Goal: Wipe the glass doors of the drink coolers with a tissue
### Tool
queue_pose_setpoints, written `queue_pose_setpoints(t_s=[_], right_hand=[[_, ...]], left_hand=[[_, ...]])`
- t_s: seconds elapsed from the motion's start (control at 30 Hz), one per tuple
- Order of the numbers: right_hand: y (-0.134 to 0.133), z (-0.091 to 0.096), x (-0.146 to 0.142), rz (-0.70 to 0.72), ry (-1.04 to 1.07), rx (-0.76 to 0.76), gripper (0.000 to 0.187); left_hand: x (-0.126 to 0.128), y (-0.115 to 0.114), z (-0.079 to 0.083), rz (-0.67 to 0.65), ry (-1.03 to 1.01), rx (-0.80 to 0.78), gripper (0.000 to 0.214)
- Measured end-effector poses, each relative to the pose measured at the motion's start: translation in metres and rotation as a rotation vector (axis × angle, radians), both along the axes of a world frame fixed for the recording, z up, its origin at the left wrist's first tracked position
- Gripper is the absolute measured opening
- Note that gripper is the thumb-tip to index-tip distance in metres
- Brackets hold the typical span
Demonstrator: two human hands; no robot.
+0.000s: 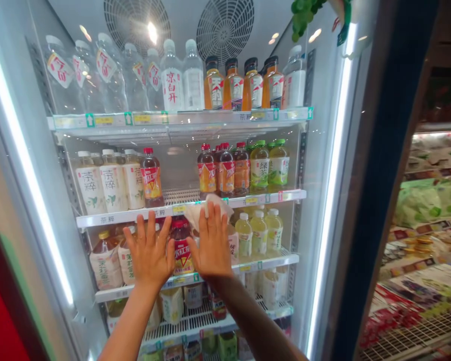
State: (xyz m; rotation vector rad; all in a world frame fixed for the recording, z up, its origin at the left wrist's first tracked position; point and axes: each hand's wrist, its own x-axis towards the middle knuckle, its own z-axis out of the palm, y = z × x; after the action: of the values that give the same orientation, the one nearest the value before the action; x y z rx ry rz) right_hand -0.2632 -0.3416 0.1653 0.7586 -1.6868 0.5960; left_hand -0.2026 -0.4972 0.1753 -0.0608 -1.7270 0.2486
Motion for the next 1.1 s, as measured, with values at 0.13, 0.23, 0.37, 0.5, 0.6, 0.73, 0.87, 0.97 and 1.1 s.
queue_pose_setpoints(t_s=[0.13,0.23,0.37,0.5,0.6,0.73,0.87,0.97,1.1], right_hand=[[-0.004,0.023,-0.003,0.038,-0.026,-0.012,0.087],[-0.008,-0.012,0.005,0.027,-0.014,0.016,0.085],[-0.014,-0.011,0.006,0.028,0.012,0.024,0.083],[-0.014,0.036,0.002,0.056,-0.017,0.025,0.082],[-0.007,0.008,0.008,0.041,-0.021,0.044,0.083],[0.022,-0.059,0.0,-0.024,-0.031,0.036,0.08],[0.065,-0.032,-0.036,-0.078,-0.096,-0.173,0.079],[0.074,-0.007,-0.045,-0.105,-0.096,-0.273,0.076],[0.064,-0.045,-0.033,-0.081,-0.062,-0.068,0.08]], left_hand=[[0.002,0.001,0.001,-0.004,-0.002,0.004,0.072],[0.002,0.002,-0.001,-0.001,-0.008,0.003,0.074],[0.002,0.002,-0.002,0.0,-0.002,0.007,0.074],[0.002,-0.001,-0.001,-0.009,0.003,0.012,0.074],[0.003,0.001,-0.006,-0.015,0.006,0.031,0.075],[0.001,0.024,-0.032,-0.032,-0.026,0.074,0.079],[-0.01,0.057,-0.059,-0.074,-0.106,0.073,0.084],[-0.02,0.068,-0.065,-0.043,-0.1,0.074,0.084],[-0.028,0.065,-0.063,-0.017,-0.068,0.028,0.08]])
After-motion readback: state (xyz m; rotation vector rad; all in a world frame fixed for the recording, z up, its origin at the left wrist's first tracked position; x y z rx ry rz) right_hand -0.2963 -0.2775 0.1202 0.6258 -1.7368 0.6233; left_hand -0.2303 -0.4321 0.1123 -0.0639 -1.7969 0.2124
